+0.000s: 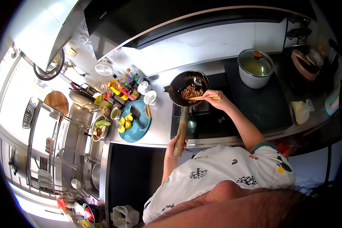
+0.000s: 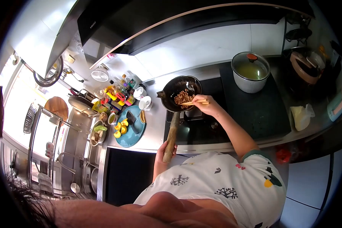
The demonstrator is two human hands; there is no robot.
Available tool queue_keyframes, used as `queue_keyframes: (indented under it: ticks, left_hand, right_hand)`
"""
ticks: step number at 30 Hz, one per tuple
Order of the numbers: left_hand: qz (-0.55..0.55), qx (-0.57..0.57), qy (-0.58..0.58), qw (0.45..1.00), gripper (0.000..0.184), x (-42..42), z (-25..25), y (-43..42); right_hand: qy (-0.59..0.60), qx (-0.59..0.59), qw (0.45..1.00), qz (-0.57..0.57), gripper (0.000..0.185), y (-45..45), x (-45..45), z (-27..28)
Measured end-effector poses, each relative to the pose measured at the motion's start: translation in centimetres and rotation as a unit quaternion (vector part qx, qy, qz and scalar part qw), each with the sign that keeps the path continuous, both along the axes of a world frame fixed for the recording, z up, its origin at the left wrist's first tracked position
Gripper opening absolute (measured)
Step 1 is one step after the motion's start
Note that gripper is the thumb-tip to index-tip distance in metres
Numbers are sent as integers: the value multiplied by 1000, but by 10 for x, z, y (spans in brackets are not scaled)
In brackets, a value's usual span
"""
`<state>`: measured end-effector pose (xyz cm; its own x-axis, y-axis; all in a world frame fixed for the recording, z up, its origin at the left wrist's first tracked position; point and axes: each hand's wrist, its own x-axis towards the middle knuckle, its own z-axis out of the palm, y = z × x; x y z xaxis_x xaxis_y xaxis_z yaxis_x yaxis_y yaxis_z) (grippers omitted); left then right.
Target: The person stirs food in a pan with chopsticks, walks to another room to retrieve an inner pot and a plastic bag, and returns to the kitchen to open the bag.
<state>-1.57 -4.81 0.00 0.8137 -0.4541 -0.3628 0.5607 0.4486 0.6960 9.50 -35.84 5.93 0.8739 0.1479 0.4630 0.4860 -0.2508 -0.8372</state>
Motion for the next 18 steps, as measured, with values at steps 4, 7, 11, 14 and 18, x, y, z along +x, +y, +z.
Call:
queue_keyframes:
  ticks: [4,7,11,14,18]
  left_hand:
    - [-1,6,-5,1000,42,1,3,-1]
    - [4,19,8,1000,41,-1,6,-1]
    - [2,20,2,1000,41,-3,11,-2]
    - [13,29,14,999,41,-1,16,-2]
    - [21,42,8,999,41,-11,39,-7]
  right_hand:
    - [1,17,997,-72,7,-19,11,0]
    - [19,50,994,-93,8,-29,26,-3]
    - [51,25,994,-97,11,-13,45,-20]
    - [61,50,996,-47,13,-2,38,-18]
    - [37,77,996,-37,15,17,44,-17]
